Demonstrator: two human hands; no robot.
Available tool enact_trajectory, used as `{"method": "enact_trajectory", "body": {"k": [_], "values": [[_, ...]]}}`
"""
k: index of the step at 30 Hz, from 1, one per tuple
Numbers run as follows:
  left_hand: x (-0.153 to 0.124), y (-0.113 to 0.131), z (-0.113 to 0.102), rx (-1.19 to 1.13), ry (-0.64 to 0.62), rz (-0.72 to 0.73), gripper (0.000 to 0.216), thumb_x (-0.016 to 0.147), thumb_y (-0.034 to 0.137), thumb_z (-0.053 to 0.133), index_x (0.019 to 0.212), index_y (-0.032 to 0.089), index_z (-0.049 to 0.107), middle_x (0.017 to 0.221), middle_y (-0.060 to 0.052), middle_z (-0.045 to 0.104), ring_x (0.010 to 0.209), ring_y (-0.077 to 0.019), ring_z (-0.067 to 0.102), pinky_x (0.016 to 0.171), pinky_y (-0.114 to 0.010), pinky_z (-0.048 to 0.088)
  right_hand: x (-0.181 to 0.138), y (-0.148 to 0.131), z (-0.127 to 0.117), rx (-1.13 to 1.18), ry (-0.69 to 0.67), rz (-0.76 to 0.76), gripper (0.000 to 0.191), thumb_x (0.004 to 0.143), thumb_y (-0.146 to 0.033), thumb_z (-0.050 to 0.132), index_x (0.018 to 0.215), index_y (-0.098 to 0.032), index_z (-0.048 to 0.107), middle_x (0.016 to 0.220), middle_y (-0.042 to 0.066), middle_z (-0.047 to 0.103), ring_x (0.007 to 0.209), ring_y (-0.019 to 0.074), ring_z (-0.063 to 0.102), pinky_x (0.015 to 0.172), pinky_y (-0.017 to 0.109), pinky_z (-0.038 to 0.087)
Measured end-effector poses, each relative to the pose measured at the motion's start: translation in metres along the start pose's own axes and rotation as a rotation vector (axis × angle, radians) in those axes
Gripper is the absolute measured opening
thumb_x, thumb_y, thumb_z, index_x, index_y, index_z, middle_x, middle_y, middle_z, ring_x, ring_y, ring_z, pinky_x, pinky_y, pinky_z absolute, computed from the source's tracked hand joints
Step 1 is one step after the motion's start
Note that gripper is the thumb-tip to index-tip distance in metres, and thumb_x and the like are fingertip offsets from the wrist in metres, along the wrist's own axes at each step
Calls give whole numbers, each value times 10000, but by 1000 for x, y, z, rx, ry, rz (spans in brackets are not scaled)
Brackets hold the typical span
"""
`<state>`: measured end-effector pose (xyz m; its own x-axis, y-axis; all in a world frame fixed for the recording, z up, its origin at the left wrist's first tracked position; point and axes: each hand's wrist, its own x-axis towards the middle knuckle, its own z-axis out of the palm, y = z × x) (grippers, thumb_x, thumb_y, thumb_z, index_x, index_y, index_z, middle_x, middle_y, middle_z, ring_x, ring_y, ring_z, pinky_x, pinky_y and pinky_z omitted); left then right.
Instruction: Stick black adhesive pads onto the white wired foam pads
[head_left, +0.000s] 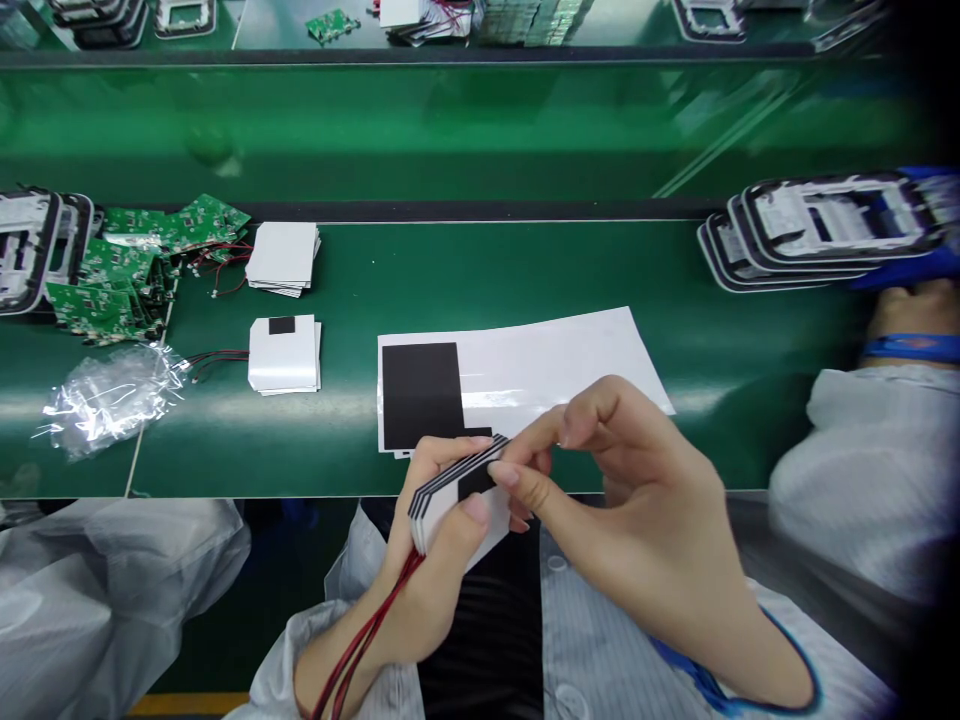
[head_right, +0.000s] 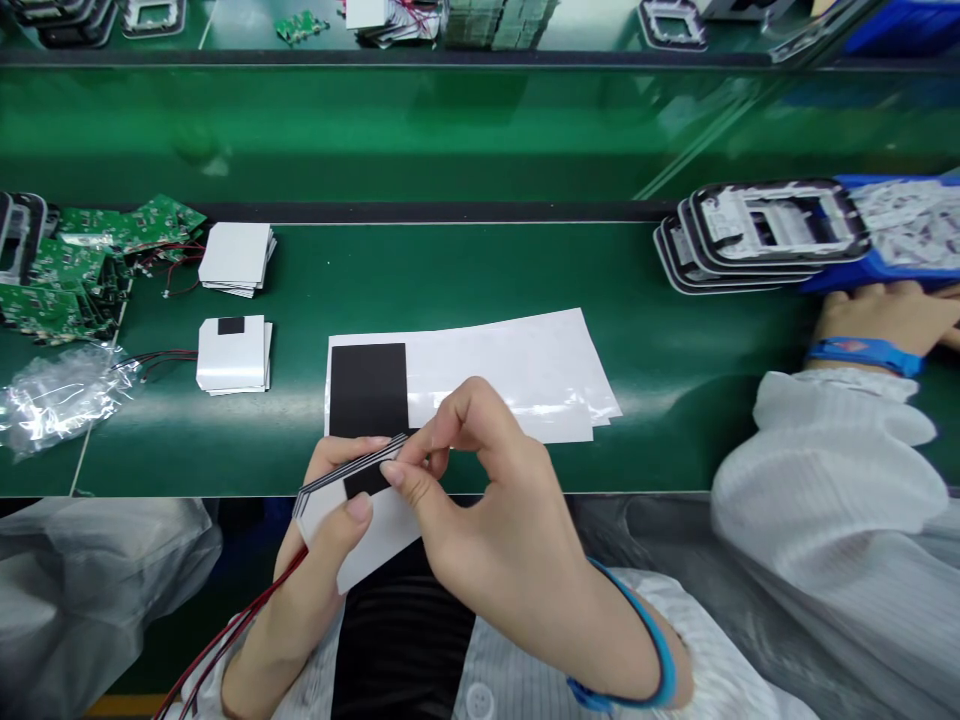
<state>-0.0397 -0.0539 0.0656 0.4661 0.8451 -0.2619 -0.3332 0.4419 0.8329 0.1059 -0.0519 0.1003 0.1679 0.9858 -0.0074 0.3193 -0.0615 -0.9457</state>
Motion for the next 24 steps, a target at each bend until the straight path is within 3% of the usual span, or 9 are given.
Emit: {"method": "enact_trajectory", "body": {"k": [4,6,9,12,16,19,24], "values": [[8,-2,-5,-16,179,-48,242,885,331,601,1120,274,589,1040,-13,670,949,-184,652,815,-280,515,13,17,2,-180,-35,19,301,782,-192,676,739,-244,383,675,-42,412,597,142,490,528,292,421],[12,-1,-8,-128,134,-100,267,865,341,611,1112,250,566,977,-37,695,863,-218,687,762,-343,548,22,25,2,-113,-114,64,337,767,-284,719,741,-241,386,696,-45,374,601,129,455,513,275,402],[16,-1,-11,-189,27,-122,266,837,319,625,1083,235,568,959,-56,717,802,-243,708,749,-403,564,30,33,5,68,-219,54,304,774,-348,727,828,-248,445,790,-29,411,662,131,461,516,263,415],[18,-5,-18,-202,24,-115,388,722,212,695,1095,234,591,954,-53,728,873,-281,706,778,-415,565,34,36,13,126,-218,19,275,790,-353,721,848,-253,472,792,-29,426,678,136,469,537,266,432],[24,-13,-32,-337,160,-160,559,640,172,692,1186,217,580,971,-45,733,957,-303,689,852,-429,550,49,36,23,21,-151,-110,158,816,-265,693,894,-233,559,805,-9,544,764,157,541,692,299,468],[29,-11,-44,-317,279,-129,573,702,174,695,1253,224,547,1053,-48,720,1021,-269,669,892,-382,534,67,30,31,-140,-309,-150,25,835,-220,651,858,-210,649,858,19,652,810,175,599,714,306,457],[29,-6,-63,-278,336,7,645,724,143,733,1317,245,500,1137,-58,696,1065,-253,653,930,-380,523,97,16,52,-313,-505,-112,155,846,-239,612,717,-202,690,760,11,700,701,169,606,596,292,396]]}}
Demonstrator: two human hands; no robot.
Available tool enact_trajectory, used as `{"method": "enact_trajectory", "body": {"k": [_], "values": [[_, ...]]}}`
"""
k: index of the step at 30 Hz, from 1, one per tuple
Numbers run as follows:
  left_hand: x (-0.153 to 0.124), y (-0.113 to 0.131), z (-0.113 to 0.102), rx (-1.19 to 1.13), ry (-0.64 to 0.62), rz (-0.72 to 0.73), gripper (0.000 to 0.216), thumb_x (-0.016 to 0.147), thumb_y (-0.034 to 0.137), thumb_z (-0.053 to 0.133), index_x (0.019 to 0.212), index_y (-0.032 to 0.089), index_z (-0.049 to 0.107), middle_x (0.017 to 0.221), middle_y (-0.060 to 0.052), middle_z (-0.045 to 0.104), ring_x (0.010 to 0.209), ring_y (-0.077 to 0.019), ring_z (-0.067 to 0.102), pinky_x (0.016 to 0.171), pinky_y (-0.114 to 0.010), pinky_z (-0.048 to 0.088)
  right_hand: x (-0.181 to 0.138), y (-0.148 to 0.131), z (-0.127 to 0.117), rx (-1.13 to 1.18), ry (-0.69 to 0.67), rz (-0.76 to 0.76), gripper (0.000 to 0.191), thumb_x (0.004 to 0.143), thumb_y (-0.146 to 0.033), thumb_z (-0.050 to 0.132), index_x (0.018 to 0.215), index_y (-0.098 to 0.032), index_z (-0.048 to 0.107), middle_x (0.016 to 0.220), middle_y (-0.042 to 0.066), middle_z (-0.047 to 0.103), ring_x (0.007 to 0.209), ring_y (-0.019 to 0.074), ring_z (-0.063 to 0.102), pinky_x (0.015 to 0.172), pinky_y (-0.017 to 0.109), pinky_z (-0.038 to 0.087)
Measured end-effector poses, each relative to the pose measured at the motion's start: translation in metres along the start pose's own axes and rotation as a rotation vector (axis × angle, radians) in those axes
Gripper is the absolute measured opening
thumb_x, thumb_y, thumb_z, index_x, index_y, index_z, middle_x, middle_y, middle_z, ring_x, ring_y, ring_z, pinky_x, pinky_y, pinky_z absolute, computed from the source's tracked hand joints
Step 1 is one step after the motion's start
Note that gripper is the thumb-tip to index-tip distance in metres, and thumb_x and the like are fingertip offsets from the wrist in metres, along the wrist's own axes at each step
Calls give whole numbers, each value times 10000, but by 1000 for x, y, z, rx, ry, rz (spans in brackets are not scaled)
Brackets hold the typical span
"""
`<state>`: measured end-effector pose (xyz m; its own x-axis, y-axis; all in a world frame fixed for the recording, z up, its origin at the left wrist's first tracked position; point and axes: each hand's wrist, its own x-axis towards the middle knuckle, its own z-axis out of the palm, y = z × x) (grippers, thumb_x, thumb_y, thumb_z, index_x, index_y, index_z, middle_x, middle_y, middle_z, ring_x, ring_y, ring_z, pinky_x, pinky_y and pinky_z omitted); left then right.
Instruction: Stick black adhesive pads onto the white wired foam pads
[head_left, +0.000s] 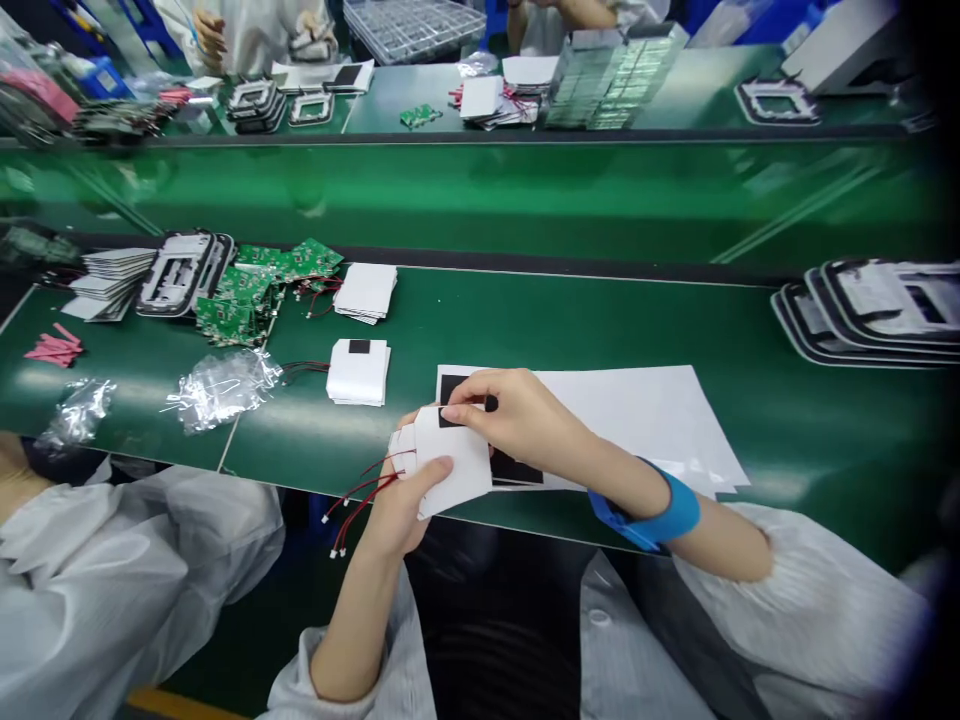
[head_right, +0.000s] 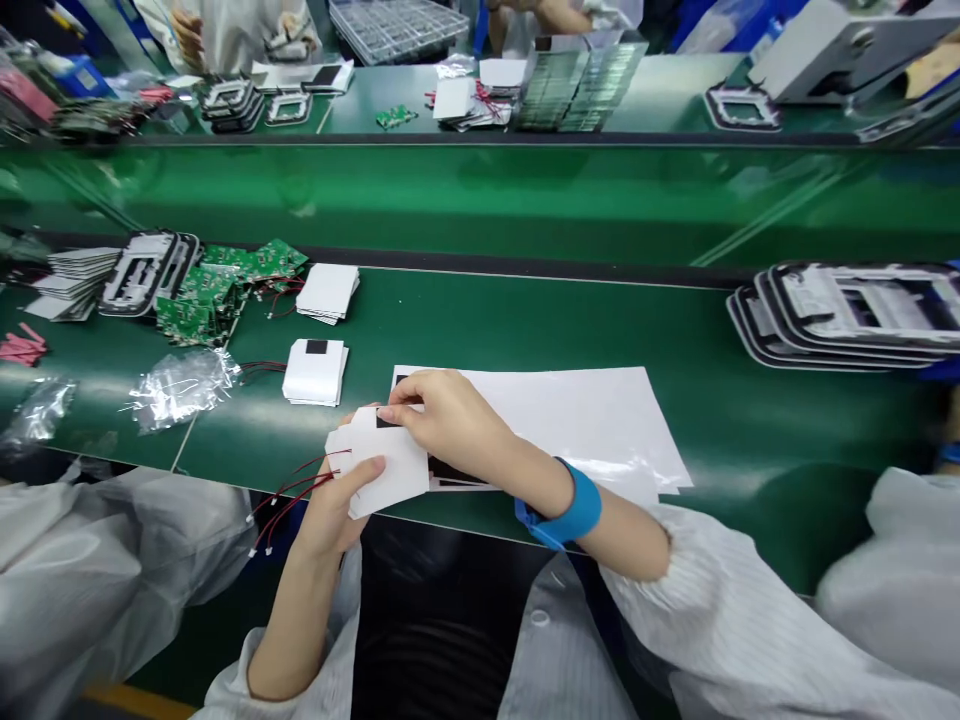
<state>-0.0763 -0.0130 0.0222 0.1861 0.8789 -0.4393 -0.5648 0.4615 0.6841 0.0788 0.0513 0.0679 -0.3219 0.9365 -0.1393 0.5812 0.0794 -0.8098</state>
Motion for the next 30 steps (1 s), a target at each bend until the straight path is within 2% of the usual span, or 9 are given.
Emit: {"method": "enact_trajectory", "body": {"k": [4,9,11,14,17,22,26,30], "values": [[-1,13,-16,-78,118,63,677,748,132,715,1360,260,456,1198,-65,675,1100,-272,639,963,-443,514,35,-7,3,-89,-44,-29,184,838,-259,608,691,-179,685,716,27,687,669,161,571,570,285,357],[-11,38,-37,-113,162,70,684,803,163,666,1405,315,379,1209,-68,672,1062,-334,659,930,-577,508,93,-10,12,46,-186,-1,292,854,-347,588,660,-138,651,567,-11,544,522,104,412,523,275,302],[-16,43,-45,-96,183,43,674,824,173,640,1422,281,348,1159,-96,690,1044,-363,663,906,-618,504,114,-12,20,-1,-164,14,333,867,-381,571,654,-135,643,533,-32,483,513,96,365,535,277,281],[-24,45,-58,-81,210,22,652,844,166,606,1424,239,319,1127,-120,696,1039,-369,663,895,-623,509,136,-17,33,-109,-101,18,330,863,-354,580,617,-138,621,519,-35,470,547,107,396,597,292,272],[-31,44,-67,-66,200,-14,605,854,163,587,1397,215,326,1129,-134,689,1025,-373,667,882,-611,526,142,-21,47,-204,-36,8,320,864,-289,578,580,-141,579,563,-10,533,613,133,465,677,320,255],[-35,44,-71,-49,196,-53,517,861,148,566,1335,203,369,1115,-130,694,988,-359,682,858,-576,557,136,-24,63,-354,69,-54,284,914,-244,510,672,-133,608,777,71,645,767,194,543,751,364,219],[-34,44,-67,-27,172,-54,524,839,153,592,1323,199,395,1126,-134,692,981,-363,682,850,-573,558,133,-25,70,-467,139,-100,303,943,-298,495,742,-119,634,1001,162,630,962,285,521,800,409,194],[-35,41,-61,-4,145,-74,582,810,175,635,1344,182,402,1131,-155,690,987,-375,678,864,-608,533,132,-30,71,-614,177,-209,254,963,-300,484,923,-92,623,1024,176,627,971,296,515,815,411,200]]}}
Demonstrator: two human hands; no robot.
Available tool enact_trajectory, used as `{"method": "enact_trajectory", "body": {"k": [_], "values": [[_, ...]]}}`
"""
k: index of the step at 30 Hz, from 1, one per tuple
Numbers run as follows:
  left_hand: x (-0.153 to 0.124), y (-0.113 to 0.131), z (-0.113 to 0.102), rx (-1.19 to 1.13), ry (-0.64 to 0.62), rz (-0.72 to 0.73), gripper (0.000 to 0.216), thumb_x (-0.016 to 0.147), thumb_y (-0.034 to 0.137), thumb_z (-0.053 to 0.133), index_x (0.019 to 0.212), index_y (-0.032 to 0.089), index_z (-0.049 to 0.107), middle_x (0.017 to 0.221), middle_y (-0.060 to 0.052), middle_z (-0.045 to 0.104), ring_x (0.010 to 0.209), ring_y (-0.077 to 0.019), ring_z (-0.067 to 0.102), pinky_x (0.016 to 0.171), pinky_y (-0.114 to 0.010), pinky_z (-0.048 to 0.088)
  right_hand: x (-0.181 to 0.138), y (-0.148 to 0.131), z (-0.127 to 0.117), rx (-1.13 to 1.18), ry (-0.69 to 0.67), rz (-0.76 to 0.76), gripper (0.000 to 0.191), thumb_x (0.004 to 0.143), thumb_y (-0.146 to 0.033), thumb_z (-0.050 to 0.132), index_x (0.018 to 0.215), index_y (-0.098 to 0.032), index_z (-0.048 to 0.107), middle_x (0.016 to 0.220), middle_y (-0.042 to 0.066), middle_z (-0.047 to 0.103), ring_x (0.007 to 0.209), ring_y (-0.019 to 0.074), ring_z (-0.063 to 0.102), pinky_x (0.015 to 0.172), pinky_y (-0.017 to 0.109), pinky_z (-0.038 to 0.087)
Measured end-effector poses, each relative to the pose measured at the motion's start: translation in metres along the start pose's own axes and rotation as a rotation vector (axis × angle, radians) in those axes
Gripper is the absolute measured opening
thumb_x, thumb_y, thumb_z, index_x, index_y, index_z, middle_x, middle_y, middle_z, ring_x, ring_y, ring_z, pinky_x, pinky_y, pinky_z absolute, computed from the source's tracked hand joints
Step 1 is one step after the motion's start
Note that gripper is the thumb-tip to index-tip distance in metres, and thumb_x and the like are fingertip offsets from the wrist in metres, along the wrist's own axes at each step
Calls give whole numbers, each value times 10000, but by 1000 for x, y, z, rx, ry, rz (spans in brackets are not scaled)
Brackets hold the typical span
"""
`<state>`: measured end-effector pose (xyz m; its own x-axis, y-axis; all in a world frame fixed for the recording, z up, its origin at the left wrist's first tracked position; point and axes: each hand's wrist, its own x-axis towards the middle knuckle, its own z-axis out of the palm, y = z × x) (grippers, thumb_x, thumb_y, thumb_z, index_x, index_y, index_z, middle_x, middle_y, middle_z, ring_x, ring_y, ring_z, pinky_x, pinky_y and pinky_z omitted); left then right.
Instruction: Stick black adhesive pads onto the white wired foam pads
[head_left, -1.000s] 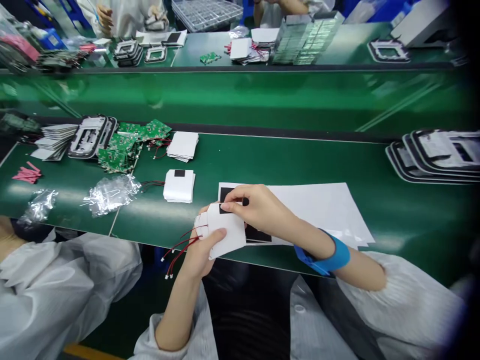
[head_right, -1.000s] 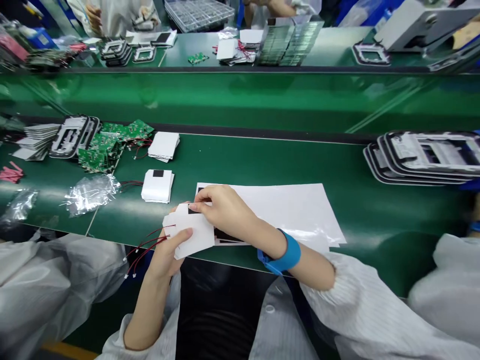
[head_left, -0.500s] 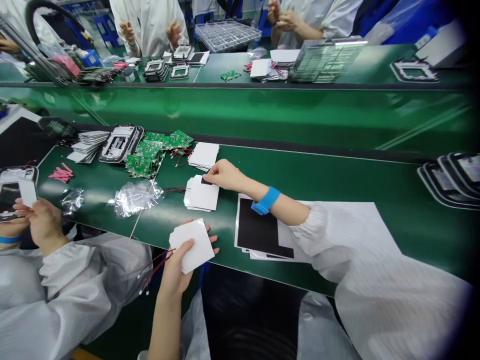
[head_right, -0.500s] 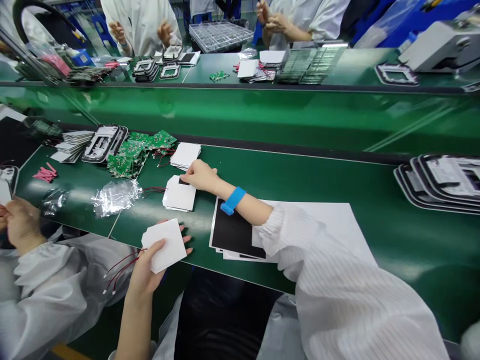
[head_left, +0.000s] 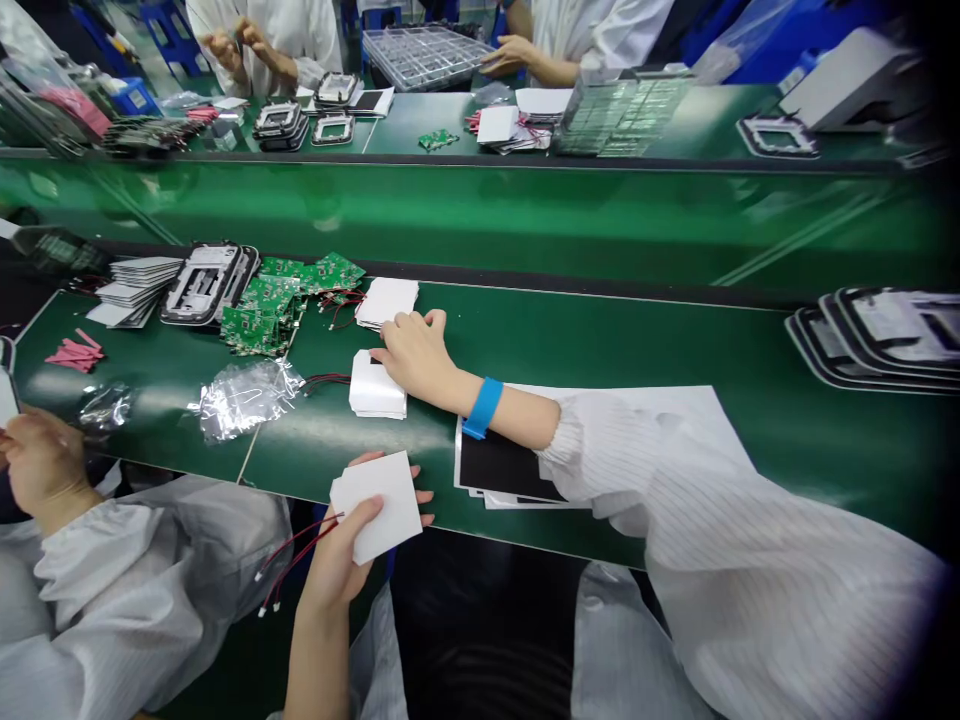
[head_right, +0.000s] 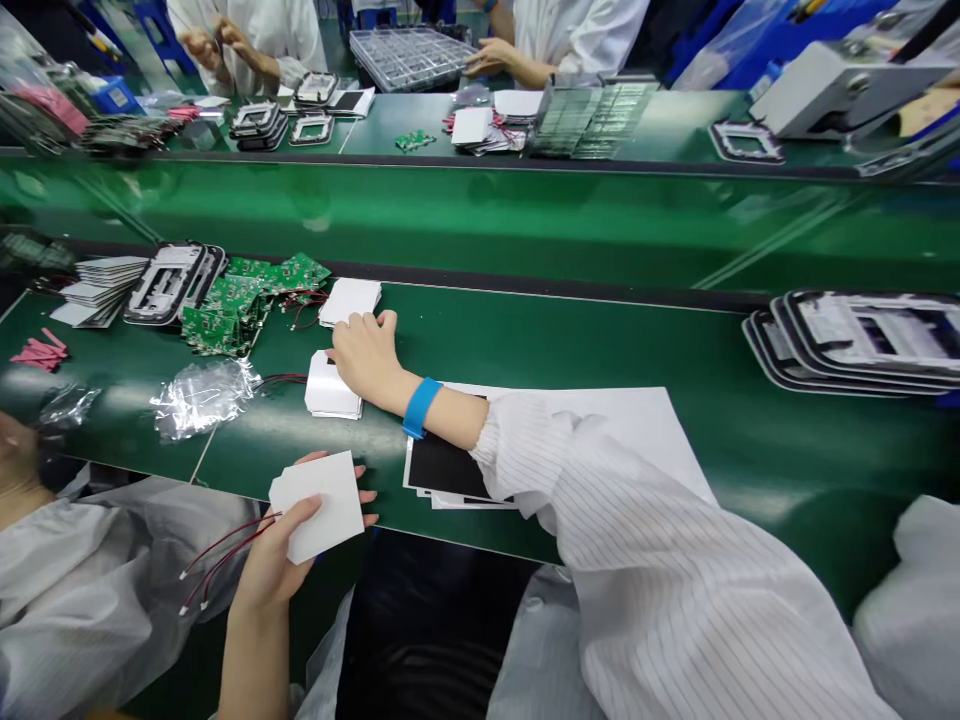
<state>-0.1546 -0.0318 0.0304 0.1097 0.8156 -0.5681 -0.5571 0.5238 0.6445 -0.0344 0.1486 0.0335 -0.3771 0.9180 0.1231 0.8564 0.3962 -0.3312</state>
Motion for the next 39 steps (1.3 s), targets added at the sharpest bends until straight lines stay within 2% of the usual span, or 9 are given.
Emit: {"method": "enact_trajectory", "body": {"k": [5,8,10,14,18,22,26,32,39], "values": [[-4,-5,11,23,-11,-44,603,791,218,662,1349,193,436,1136,-152,696,990,-374,680,866,-593,536,-22,7,-36,137,2,19,270,953,-339,517,1096,-113,558,987,108,658,935,262,551,795,363,244],[-6,-6,18,27,-5,-67,607,794,227,655,1353,200,420,1125,-151,705,952,-366,695,872,-557,542,-71,26,-65,169,-26,41,173,940,-284,537,1041,-161,604,972,75,664,914,238,569,783,350,290],[-5,-6,23,35,-12,-78,595,790,239,653,1335,198,420,1107,-149,711,911,-357,707,860,-514,549,-117,41,-76,87,-108,117,166,937,-262,532,855,-181,652,842,69,662,834,239,575,727,348,325],[6,-11,42,14,-112,-94,550,789,263,621,1298,186,427,1071,-153,716,863,-340,714,773,-426,552,-207,69,-68,43,-171,238,181,930,-187,514,867,-193,683,827,76,649,804,251,585,704,381,411],[25,-27,73,-99,-222,-90,666,785,228,582,1401,221,329,1077,-134,717,850,-317,712,847,-481,524,-256,75,-42,103,27,336,223,948,-221,477,1002,-201,692,1007,123,637,885,272,599,713,425,493],[43,-51,100,-181,-188,-99,685,791,159,556,1428,245,319,1125,-115,706,917,-307,704,908,-516,507,-269,65,-22,102,237,367,214,936,-218,510,1013,-223,709,1096,139,616,954,293,585,768,490,515],[50,-66,112,-239,-93,-60,667,795,109,549,1418,246,355,1149,-102,697,969,-293,689,931,-549,502,-269,59,-15,126,325,420,221,920,-162,517,983,-245,712,1041,123,613,934,286,571,761,496,511],[51,-69,114,-237,-85,-19,682,784,85,528,1425,247,357,1109,-91,713,965,-296,691,941,-581,486,-260,56,-23,121,252,461,232,912,-138,515,987,-202,726,1010,131,616,913,285,548,745,464,487],[51,-69,114,-234,-74,-15,729,777,78,535,1443,284,320,1176,-71,695,1014,-297,681,968,-556,478,-251,64,-28,192,172,521,177,859,-123,563,817,-211,711,894,99,620,846,279,533,713,450,457]]}}
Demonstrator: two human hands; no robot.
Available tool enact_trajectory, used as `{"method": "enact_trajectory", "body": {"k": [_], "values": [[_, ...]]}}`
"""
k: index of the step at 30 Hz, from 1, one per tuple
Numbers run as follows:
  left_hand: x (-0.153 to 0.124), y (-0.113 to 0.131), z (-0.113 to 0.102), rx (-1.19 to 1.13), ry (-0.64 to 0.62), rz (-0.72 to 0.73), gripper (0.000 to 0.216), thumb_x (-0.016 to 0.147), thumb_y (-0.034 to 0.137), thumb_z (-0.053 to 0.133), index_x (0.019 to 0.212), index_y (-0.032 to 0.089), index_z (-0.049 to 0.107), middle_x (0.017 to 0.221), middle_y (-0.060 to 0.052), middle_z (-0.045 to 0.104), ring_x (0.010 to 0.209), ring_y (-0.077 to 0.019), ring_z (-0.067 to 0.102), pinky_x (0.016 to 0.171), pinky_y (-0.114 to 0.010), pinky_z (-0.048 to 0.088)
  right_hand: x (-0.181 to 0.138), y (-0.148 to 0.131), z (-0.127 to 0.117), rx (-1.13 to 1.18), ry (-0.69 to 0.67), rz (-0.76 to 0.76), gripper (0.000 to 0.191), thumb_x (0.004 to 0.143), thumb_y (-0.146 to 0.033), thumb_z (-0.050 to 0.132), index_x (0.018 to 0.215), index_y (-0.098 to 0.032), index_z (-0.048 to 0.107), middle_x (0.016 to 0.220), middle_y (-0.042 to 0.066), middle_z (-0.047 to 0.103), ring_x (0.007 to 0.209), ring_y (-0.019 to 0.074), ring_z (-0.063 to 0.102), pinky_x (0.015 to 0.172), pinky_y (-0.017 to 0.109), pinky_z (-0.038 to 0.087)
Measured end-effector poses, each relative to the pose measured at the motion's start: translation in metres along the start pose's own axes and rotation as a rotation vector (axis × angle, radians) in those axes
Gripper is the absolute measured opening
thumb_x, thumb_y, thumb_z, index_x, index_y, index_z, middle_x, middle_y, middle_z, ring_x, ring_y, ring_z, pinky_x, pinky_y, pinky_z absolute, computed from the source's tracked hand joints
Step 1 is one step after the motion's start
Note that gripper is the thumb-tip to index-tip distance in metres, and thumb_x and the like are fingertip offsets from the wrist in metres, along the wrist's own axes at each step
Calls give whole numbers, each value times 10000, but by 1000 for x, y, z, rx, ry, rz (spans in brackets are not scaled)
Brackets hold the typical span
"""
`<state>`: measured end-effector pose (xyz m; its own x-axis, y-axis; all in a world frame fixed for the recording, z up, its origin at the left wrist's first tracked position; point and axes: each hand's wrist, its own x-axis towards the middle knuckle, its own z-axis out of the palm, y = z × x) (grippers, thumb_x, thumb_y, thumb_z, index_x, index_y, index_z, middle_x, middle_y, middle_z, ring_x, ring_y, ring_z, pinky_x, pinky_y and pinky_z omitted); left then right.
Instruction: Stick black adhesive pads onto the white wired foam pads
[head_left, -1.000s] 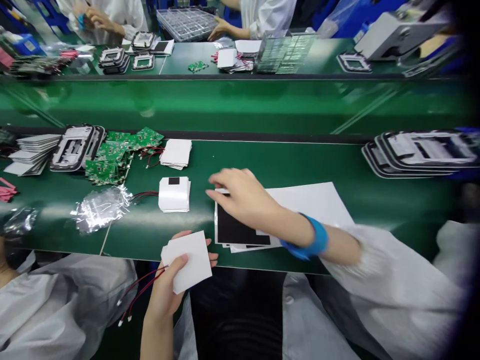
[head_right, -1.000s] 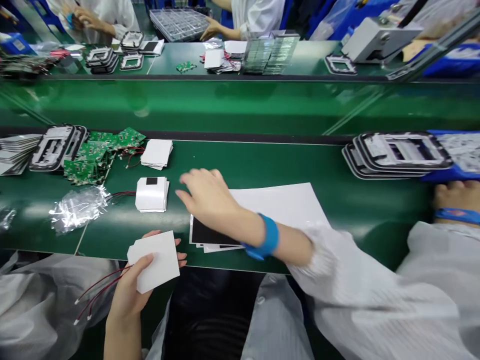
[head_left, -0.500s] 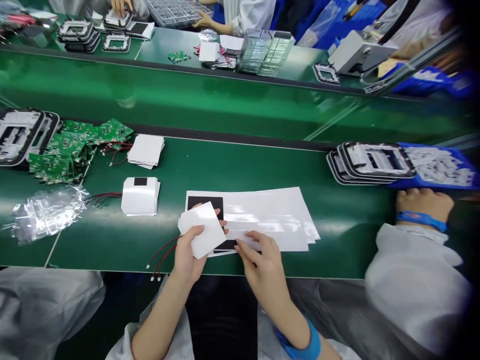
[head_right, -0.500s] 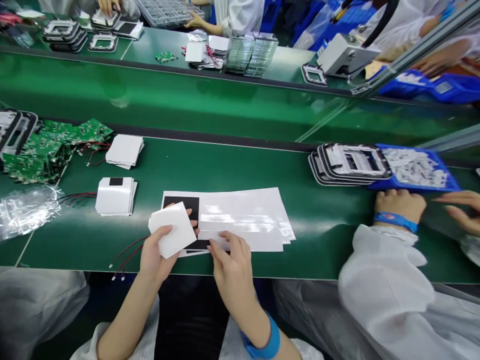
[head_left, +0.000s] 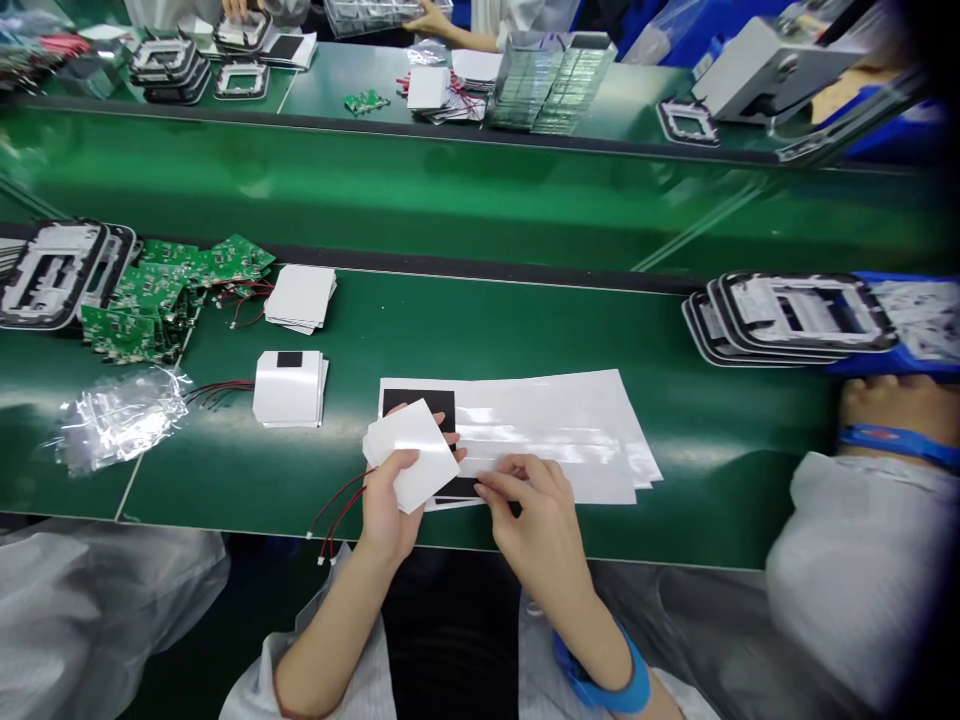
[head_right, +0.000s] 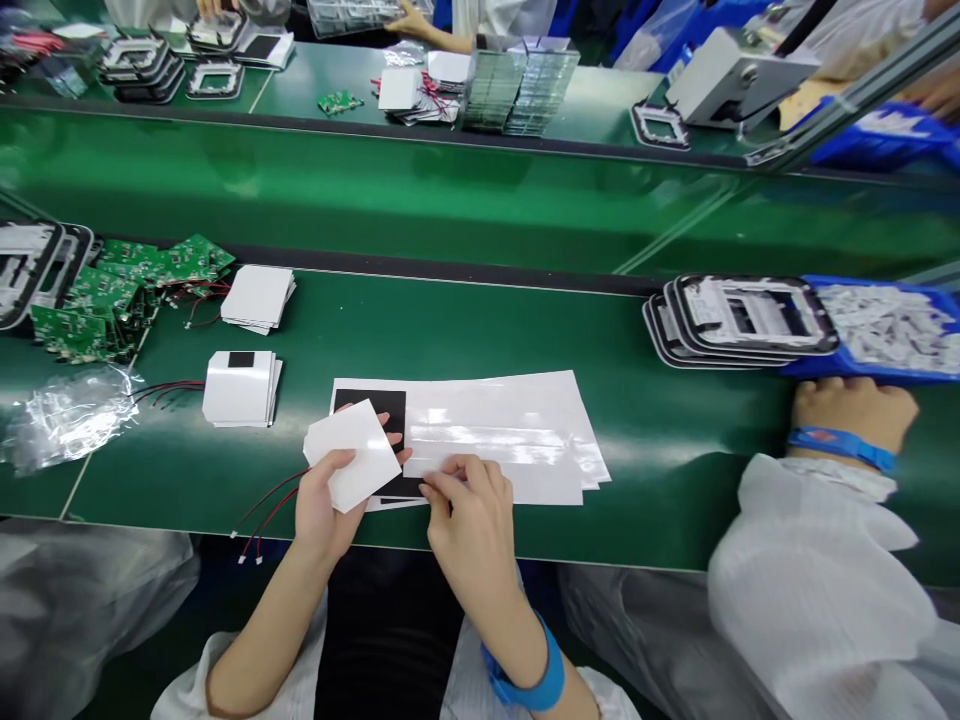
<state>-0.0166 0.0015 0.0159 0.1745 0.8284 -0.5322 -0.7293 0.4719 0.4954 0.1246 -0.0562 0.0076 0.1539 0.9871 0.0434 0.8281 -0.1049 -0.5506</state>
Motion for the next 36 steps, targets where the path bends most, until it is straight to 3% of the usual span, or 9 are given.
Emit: {"method": "enact_trajectory", "body": {"k": [6,11,15,19,24,29,31,34,36], "values": [[-1,0,-1,-9,-9,8,720,786,60,521,1441,273,312,1169,-80,694,1027,-304,675,960,-570,481,10,6,-2,139,-144,75,190,845,-116,525,718,-231,607,859,63,569,887,275,522,803,482,416],[1,4,-3,-7,13,-7,663,792,73,525,1411,236,352,1125,-104,705,1042,-311,668,952,-571,486,3,27,-1,316,-107,-36,156,886,-174,510,759,-228,582,974,73,559,995,261,499,863,458,408],[0,4,-6,10,-49,-10,662,775,71,539,1392,236,365,1098,-98,711,994,-306,686,931,-566,499,10,41,-22,622,-46,114,156,823,-335,649,721,-224,613,946,68,591,952,248,563,830,405,459],[-16,3,-10,77,-311,-61,563,753,121,609,1289,224,471,1100,-98,707,925,-315,704,889,-547,520,20,15,-63,737,-148,215,176,776,-378,726,728,-226,651,810,33,636,820,208,595,751,327,480],[-43,7,-8,172,-579,-74,424,778,251,673,1188,225,572,1118,-85,700,916,-298,705,856,-468,542,18,-38,-98,668,-273,73,160,849,-321,668,717,-231,662,748,16,647,744,182,598,699,299,479],[-57,13,-2,168,-611,-18,429,806,299,634,1223,234,554,992,-58,720,831,-239,700,802,-393,541,16,-55,-101,645,-272,-51,188,884,-205,622,717,-251,694,750,2,675,741,158,608,667,278,475],[-61,14,-2,181,-599,-20,435,807,314,631,1228,237,551,934,-42,718,834,-230,693,806,-374,532,16,-57,-98,662,-213,-47,135,860,-174,649,851,-291,716,725,-21,667,695,147,593,645,276,479],[-66,13,-6,216,-520,-15,448,803,324,637,1237,241,558,1059,-36,692,936,-211,661,831,-312,514,13,-61,-94,705,-158,5,432,824,-134,669,1185,-361,605,663,-66,637,595,133,547,621,283,495],[-68,12,-7,236,-478,-16,462,801,336,641,1245,239,558,1119,-34,673,971,-206,643,827,-288,508,12,-63,-92,724,-154,52,441,809,-140,682,1171,-360,560,638,-73,636,584,139,541,594,279,504]]}}
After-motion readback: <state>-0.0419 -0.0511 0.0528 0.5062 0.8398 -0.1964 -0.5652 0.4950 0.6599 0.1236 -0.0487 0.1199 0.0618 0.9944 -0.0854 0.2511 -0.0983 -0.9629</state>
